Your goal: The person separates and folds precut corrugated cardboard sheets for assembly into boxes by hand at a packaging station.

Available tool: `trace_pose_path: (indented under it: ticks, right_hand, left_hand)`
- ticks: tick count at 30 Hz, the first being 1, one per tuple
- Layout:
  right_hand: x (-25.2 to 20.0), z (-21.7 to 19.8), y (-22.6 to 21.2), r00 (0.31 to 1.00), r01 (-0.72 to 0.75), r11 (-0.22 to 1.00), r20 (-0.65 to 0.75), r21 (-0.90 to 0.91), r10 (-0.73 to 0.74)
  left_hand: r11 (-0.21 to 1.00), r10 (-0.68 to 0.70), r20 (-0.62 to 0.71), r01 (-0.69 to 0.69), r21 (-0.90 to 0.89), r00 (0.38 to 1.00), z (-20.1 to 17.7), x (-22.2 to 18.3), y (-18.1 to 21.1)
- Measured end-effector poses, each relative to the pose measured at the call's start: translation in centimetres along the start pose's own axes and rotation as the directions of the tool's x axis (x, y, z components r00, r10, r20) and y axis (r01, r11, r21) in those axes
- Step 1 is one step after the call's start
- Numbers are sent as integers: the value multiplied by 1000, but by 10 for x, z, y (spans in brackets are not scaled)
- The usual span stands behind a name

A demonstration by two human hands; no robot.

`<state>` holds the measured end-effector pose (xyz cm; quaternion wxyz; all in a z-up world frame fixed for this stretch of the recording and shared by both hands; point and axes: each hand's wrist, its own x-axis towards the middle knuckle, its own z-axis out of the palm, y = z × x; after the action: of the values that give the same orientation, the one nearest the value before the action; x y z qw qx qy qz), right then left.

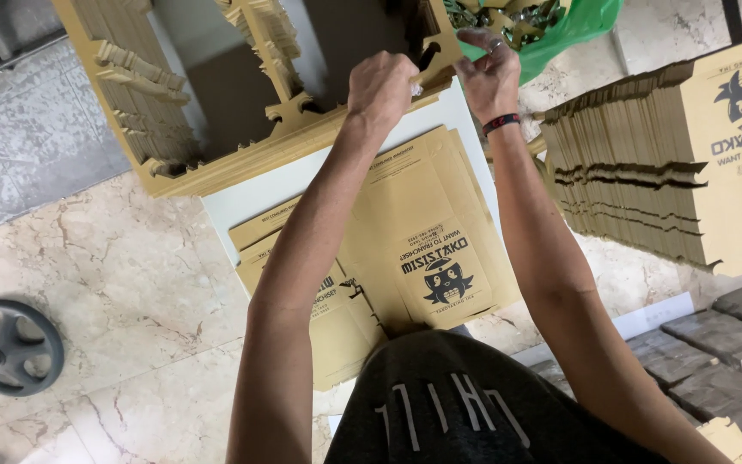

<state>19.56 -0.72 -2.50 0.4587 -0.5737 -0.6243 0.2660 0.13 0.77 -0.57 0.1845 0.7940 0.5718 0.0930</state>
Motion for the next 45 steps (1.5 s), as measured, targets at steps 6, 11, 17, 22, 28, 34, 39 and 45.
trace_pose_path:
  ticks: [6,11,17,22,28,34,39,45]
  right_hand:
    - [-5,0,-3,995,-88,986,66,140,80]
    - [0,3,2,997,20,995,80,-95,-13]
    - [8,-28,-2,966,256,960,64,-111,-250]
    - [11,-30,-49,680,702,695,432,-152,-592]
    - [27,5,-66,607,785,209,791,-583,-77]
    - [43,28,-73,606,622,448,757,-642,245]
    - [45,31,-74,595,625,405,743,-668,307]
    - [45,33,-68,610,622,398,736,-674,294]
  left_hand:
    - [990,7,28,-10,143,1000,6,-3,7]
    - [999,-39,36,38,38,999,-33,-25,13]
    - [958,-150,-283,68,-280,947,-136,-153,-70]
    - [749,-652,-212,573,-333,728,-175,-304,-178]
    - [841,-539,-50,533,-90,841,-166,-312,-211]
    - [947,-206,-66,216,239,976,-134,-261,-239]
    - [922,-264,93,223,317,960,-132,-251,-252]
    - [952,-122,9,115,284,992,-122,-262,-269]
